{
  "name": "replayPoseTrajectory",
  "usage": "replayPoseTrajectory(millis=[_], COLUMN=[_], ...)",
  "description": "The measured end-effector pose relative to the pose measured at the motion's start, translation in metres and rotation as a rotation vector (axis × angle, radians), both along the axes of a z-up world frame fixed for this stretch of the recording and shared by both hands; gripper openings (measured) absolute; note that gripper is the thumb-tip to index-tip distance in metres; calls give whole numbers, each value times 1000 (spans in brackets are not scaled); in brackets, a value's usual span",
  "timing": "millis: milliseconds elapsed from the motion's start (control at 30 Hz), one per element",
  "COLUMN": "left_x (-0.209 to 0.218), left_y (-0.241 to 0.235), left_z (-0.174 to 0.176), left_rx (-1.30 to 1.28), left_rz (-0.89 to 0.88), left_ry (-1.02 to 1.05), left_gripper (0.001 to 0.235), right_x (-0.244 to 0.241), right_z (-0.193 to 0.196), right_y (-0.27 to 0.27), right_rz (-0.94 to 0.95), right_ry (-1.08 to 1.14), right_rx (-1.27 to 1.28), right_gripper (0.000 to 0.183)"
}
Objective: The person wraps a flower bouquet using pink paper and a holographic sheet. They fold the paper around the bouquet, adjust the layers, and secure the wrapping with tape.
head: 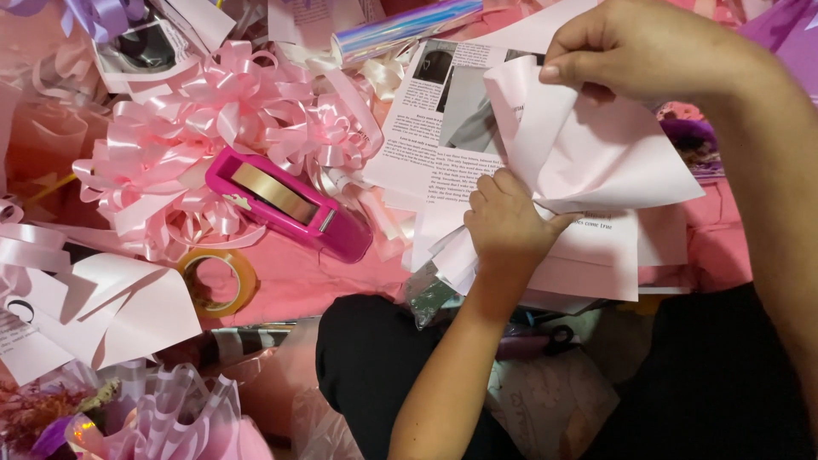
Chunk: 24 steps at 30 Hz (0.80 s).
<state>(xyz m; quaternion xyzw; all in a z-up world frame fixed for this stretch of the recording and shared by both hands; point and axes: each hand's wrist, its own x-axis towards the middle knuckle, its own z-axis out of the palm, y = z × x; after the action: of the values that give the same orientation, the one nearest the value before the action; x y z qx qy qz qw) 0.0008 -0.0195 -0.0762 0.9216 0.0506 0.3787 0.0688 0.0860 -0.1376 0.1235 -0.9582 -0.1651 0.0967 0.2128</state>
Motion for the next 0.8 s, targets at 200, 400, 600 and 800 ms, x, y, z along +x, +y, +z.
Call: replayPoseTrajectory(millis=[200,400,600,800], left_x=[6,4,6,5], left_y=[-3,-4,-6,-7], left_z=[-15,-16,-20,-17], left_rx=[-35,-21,3,30], left_rz=[-29,-19,-28,-3], left_ry=[51,77,103,195], left_gripper=[95,97,104,107], right_x=[-4,-23,-27,0], right_z=[0,-13,-17,-14], right_y=[-1,1,5,-15], right_rz=[-150,-263,-123,-136], right_ry=[-15,-23,-1,161], right_rx=[-114,333,283,311], right_gripper=[33,6,12,20])
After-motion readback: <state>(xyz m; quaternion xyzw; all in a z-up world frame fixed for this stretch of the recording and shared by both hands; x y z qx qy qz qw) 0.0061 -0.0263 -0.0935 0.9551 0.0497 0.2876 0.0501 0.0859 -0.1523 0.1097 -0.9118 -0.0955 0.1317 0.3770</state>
